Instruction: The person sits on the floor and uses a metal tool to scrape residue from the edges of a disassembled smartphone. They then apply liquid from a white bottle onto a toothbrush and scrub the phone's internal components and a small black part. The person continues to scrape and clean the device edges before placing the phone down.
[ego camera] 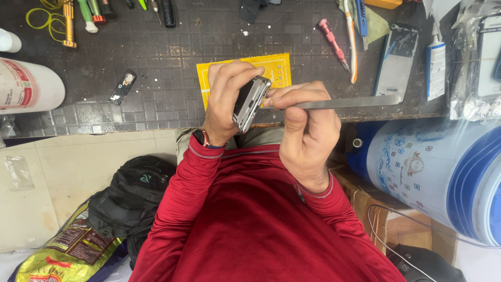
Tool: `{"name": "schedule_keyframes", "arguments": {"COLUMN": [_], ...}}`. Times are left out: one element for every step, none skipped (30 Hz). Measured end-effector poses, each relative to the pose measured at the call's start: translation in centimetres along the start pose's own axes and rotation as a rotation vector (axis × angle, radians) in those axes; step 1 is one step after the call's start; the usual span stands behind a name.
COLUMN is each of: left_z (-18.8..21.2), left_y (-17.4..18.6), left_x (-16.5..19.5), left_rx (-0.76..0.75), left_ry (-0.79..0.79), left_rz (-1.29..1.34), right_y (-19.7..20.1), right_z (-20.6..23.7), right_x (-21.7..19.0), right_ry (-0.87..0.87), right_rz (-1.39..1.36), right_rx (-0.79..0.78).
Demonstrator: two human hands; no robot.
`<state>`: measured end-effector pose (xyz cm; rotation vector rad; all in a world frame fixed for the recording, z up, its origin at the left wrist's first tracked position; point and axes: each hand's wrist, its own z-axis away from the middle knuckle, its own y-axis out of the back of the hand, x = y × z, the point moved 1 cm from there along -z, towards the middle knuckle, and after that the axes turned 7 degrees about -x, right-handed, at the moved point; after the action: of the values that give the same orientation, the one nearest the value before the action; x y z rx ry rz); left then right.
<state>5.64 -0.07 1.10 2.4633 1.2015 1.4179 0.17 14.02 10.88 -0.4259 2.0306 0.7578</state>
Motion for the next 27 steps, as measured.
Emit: {"name": "schedule_keyframes", "arguments": {"left_z": [0.0, 0.0, 0.0, 0.0, 0.0, 0.0, -0.1, -0.1, -0.2, -0.2, -0.3, -0.3, -0.2, -0.2, -0.2, -0.1, -0.1, -0.1, -0.1, -0.1, -0.1, -0.1, -0.1, -0.1, -0.1, -0.1, -0.1], "left_y": [0.0, 0.0, 0.0, 0.0, 0.0, 0.0, 0.0, 0.0, 0.0, 0.0, 0.0, 0.0, 0.0, 0.0, 0.0, 0.0, 0.0, 0.0, 0.0, -0.1, -0.1, 0.0, 0.0, 0.1, 0.1, 0.1, 0.1], "left_x": [0.0, 0.0, 0.0, 0.0, 0.1, 0.1, 0.1, 0.2, 0.2, 0.2, 0.1, 0.2, 0.1, 0.1, 0.1, 0.1, 0.1, 0.1, 0.1, 0.1, 0.1, 0.1, 0.1, 0.1, 0.1, 0.1, 0.1], "left_rx": [-0.001, -0.002, -0.002, -0.001, 0.001, 0.002, 0.005, 0.009, 0.013, 0.010, 0.005, 0.000, -0.004, -0.008, -0.013, -0.012, -0.009, -0.007, -0.008, -0.009, -0.010, -0.017, -0.023, -0.031, -0.034, -0.037, -0.040], "left_ry": [-0.001, -0.001, -0.002, -0.004, -0.005, -0.006, -0.010, -0.016, -0.021, -0.026, -0.028, -0.029, -0.030, -0.030, -0.030, -0.028, -0.028, -0.029, -0.028, -0.025, -0.021, -0.023, -0.024, -0.025, -0.024, -0.023, -0.022], "left_rz": [0.000, 0.000, 0.001, 0.001, 0.001, 0.000, -0.003, -0.007, -0.010, -0.010, -0.008, -0.005, -0.005, -0.006, -0.008, -0.009, -0.009, -0.010, -0.010, -0.009, -0.009, -0.009, -0.009, -0.007, -0.005, -0.002, -0.001], "right_y": [0.0, 0.1, 0.1, 0.1, 0.1, 0.1, 0.2, 0.2, 0.3, 0.3, 0.4, 0.6, 0.7, 0.9, 1.1, 1.3, 1.4, 1.4, 1.4, 1.3, 1.2, 1.1, 1.1, 1.0, 1.0, 1.0, 1.1], "right_z": [0.0, 0.0, 0.0, -0.1, -0.2, -0.3, -0.4, -0.5, -0.6, -0.8, -0.9, -1.0, -1.1, -1.2, -1.3, -1.4, -1.5, -1.6, -1.6, -1.7, -1.7, -1.6, -1.6, -1.5, -1.4, -1.3, -1.3], "right_x": [0.0, 0.1, 0.1, 0.1, 0.1, 0.1, 0.0, -0.1, -0.2, -0.4, -0.7, -0.9, -1.2, -1.4, -1.6, -1.6, -1.6, -1.5, -1.3, -1.1, -0.8, -0.6, -0.5, -0.3, -0.2, 0.0, 0.1], "right_ry": [0.001, 0.004, 0.007, 0.010, 0.012, 0.017, 0.021, 0.031, 0.040, 0.050, 0.056, 0.061, 0.037, 0.012, -0.014, -0.061, -0.109, -0.155, -0.194, -0.235, -0.275, -0.294, -0.313, -0.332, -0.336, -0.340, -0.343], "right_rz": [0.002, 0.001, 0.007, 0.013, 0.026, 0.037, 0.048, 0.057, 0.079, 0.101, 0.137, 0.173, 0.212, 0.250, 0.287, 0.233, 0.179, 0.126, 0.036, -0.055, -0.147, -0.185, -0.224, -0.263, -0.280, -0.297, -0.314], "right_rx": [-0.002, -0.004, -0.005, -0.007, -0.010, -0.013, -0.017, -0.022, -0.031, -0.040, -0.054, -0.068, -0.091, -0.115, -0.139, -0.150, -0.160, -0.168, -0.158, -0.148, -0.139, -0.131, -0.123, -0.113, -0.116, -0.119, -0.121]}}
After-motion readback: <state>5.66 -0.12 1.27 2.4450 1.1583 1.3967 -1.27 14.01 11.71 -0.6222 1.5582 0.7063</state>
